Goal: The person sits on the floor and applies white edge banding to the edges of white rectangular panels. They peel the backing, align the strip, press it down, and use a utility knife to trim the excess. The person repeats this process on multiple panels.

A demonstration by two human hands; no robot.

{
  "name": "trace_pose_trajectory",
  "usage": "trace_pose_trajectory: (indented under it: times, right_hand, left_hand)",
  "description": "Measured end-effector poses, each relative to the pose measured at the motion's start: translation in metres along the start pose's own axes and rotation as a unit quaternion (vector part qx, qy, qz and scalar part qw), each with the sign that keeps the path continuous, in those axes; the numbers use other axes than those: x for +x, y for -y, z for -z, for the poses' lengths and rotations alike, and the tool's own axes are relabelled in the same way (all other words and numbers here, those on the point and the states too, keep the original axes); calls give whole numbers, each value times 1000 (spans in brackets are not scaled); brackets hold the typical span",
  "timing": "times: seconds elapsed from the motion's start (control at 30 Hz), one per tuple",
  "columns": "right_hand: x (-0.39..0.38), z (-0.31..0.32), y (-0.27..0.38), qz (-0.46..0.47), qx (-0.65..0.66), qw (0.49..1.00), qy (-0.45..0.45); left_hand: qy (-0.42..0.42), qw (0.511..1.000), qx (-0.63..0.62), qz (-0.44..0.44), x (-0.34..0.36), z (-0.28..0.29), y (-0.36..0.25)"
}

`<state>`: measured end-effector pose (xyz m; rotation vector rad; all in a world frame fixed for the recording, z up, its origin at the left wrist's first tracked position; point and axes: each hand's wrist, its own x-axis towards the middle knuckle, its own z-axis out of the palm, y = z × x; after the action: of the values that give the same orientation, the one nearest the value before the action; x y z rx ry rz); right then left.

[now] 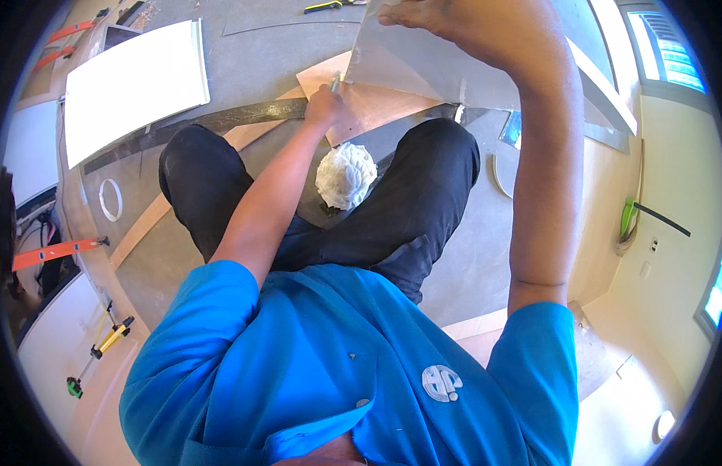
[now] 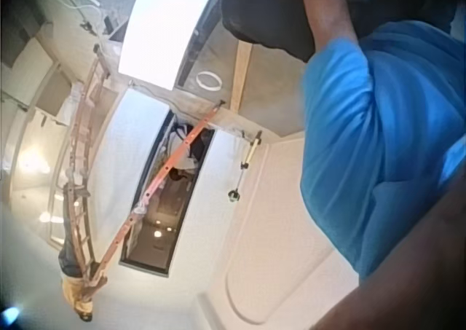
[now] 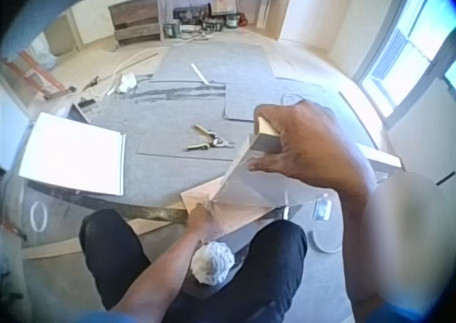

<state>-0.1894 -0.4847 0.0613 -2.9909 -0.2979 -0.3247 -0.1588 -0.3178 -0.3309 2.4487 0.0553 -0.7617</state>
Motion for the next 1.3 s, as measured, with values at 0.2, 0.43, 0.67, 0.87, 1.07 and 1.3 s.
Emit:
trace_pose_trajectory:
  times: [0.2, 0.43, 0.67, 0.87, 1.07, 1.3]
  right_hand:
    - [-1, -1, -4, -30, 53, 998, 29]
    - [-3, 2, 0, -17, 69, 997, 28]
    - [-6, -4, 9, -14, 18, 1000, 15]
    - [-4, -3, -5, -24, 47, 998, 18]
    - [2, -5, -15, -48, 21, 997, 50]
    - [4, 4, 0, -17, 22, 999, 19]
  left_hand:
    - [-11, 1000, -12, 5, 3, -27, 4]
    - [-5, 1000, -10, -9, 8, -32, 10]
    - [15, 1000, 4, -27, 9, -23, 0]
    - [32, 999, 24, -5, 7, -44, 20]
    - [20, 1000, 17, -10, -3, 5, 1]
    - [29, 999, 15, -16, 20, -6, 1]
